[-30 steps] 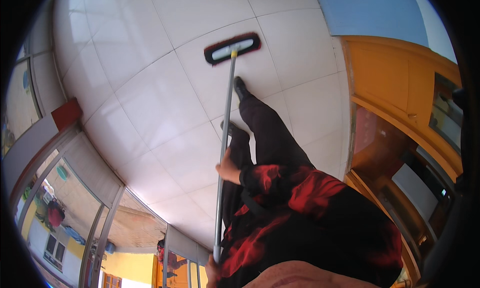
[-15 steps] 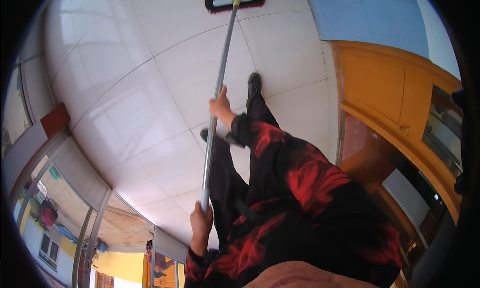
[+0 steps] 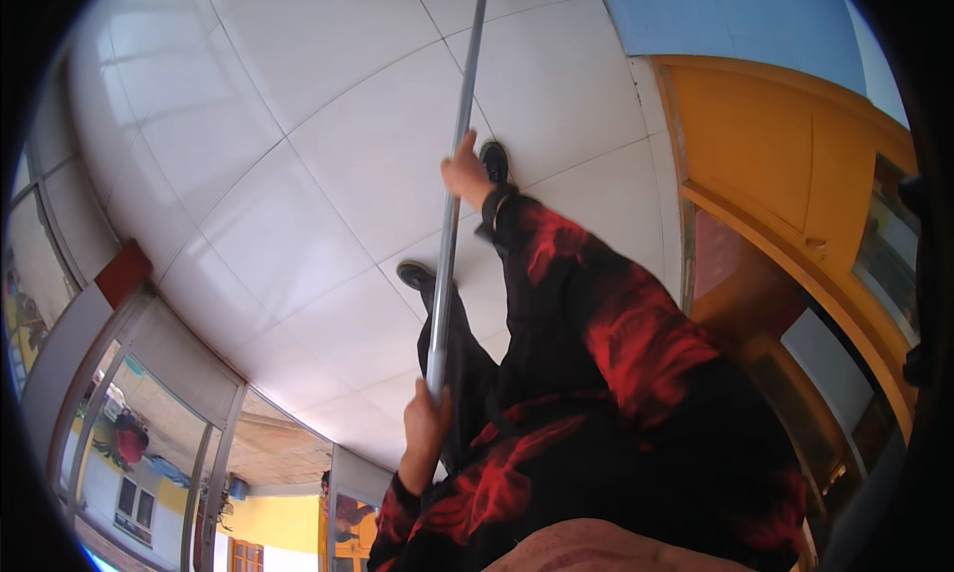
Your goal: The person sweeps a tiled floor using a long-handled broom, moving back and forth across the room. They briefly pause to adjust the broom head before continuing to sweep toward a doorway.
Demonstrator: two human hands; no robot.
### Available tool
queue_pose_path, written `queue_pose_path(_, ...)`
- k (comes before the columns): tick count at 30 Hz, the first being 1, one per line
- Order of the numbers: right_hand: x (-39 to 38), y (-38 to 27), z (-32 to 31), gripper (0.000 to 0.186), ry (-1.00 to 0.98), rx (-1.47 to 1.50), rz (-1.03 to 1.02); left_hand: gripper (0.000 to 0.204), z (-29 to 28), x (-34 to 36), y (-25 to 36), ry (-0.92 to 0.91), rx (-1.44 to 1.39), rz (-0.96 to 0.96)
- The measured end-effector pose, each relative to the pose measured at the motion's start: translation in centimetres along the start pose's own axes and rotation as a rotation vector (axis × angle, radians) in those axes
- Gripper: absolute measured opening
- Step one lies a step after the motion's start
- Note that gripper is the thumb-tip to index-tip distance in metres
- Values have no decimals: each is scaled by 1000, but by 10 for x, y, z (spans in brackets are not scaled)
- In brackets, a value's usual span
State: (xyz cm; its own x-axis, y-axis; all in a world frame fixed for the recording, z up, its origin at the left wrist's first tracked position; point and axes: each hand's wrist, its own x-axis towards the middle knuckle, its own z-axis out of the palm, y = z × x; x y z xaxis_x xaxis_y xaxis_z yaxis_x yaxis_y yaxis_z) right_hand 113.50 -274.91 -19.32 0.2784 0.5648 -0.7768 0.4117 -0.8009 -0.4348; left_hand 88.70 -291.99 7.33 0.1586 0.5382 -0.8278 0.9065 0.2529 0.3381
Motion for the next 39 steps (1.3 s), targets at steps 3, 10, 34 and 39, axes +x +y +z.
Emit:
queue_pose_path(3, -94, 25, 67, 80, 67, 243, 106, 31, -9, -90, -65, -105, 85, -119)
queue_pose_path(10, -273, 51, 121, 78, -192, 578, 308, 31, 13, -279, -160, -202, 81, -232)
queue_pose_path(34, 194, -20, -187, 84, 269, -203, 40, 25, 41, 162, 183, 17, -56, 99)
queue_pose_path(39, 155, -1, -168, 86, 295, -130, 143, 25, 40, 132, 145, -64, -2, 87)
